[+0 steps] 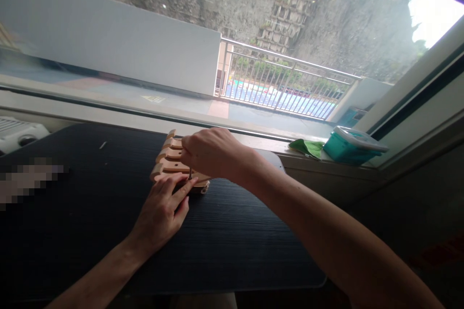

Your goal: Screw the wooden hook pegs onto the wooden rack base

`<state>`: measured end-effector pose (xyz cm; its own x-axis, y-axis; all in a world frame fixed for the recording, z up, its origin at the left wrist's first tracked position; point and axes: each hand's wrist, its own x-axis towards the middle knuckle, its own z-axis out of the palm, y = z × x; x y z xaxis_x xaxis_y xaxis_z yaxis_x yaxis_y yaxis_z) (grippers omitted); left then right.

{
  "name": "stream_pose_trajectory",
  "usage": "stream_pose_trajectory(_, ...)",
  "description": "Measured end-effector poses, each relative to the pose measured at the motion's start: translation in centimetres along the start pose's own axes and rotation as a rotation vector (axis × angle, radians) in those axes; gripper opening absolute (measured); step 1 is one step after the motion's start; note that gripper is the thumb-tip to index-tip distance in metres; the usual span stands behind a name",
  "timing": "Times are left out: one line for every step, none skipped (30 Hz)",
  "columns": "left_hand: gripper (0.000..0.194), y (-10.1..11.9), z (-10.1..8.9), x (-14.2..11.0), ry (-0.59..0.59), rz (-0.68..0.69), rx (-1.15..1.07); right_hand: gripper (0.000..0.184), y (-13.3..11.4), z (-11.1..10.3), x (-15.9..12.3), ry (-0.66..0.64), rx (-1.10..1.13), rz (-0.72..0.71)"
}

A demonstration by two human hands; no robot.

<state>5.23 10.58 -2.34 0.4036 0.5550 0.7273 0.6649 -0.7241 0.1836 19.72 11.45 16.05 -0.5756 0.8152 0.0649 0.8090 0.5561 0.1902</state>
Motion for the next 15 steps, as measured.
stream_pose_trajectory(0.044,0.01,-0.02,0.0,-0.001,0.001,0.0,0.027,0.11,-0.12,-0.26,-0.009,0.015,0.002)
stream_pose_trajectory(0.044,0.03,-0.05,0.0,-0.003,0.003,-0.001,0.027,0.21,-0.19,-0.48,-0.015,0.031,0.003)
stream_pose_trajectory(0.043,0.03,-0.07,-0.01,-0.004,0.006,-0.002,0.027,0.29,-0.2,-0.66,-0.018,0.045,0.001)
stream_pose_trajectory(0.044,0.04,-0.09,-0.02,-0.006,0.007,-0.001,0.027,0.35,-0.16,-0.77,-0.018,0.055,-0.006)
stream_pose_trajectory(0.044,0.03,-0.1,-0.02,-0.006,0.007,0.0,0.026,0.39,-0.1,-0.84,-0.02,0.062,-0.018)
stream_pose_trajectory(0.044,0.02,-0.11,-0.03,-0.007,0.005,0.001,0.025,0.4,-0.01,-0.85,-0.021,0.067,-0.029)
stream_pose_trajectory(0.044,0.01,-0.1,-0.02,-0.006,0.005,0.003,0.026,0.39,0.07,-0.82,-0.022,0.069,-0.034)
stream_pose_trajectory(0.044,-0.01,-0.09,-0.01,-0.007,0.005,0.005,0.026,0.37,0.14,-0.77,-0.025,0.07,-0.032)
stream_pose_trajectory(0.043,-0.02,-0.07,0.01,-0.008,0.005,0.005,0.026,0.35,0.2,-0.69,-0.028,0.071,-0.027)
stream_pose_trajectory(0.043,-0.04,-0.05,0.03,-0.01,0.007,0.002,0.026,0.32,0.24,-0.6,-0.028,0.074,-0.024)
stream_pose_trajectory(0.043,-0.05,-0.02,0.05,-0.012,0.009,-0.001,0.026,0.29,0.27,-0.5,-0.026,0.076,-0.021)
stream_pose_trajectory(0.043,-0.06,0.01,0.07,-0.013,0.009,-0.004,0.026,0.25,0.31,-0.39,-0.021,0.076,-0.018)
stream_pose_trajectory(0.044,-0.06,0.04,0.08,-0.011,0.009,-0.007,0.027,0.21,0.36,-0.27,-0.014,0.072,-0.009)
stream_pose_trajectory(0.044,-0.05,0.06,0.07,-0.008,0.008,-0.009,0.027,0.15,0.42,-0.14,-0.006,0.062,0.006)
stream_pose_trajectory(0.045,-0.04,0.08,0.06,-0.003,0.006,-0.009,0.028,0.09,0.51,-0.02,0.003,0.047,0.025)
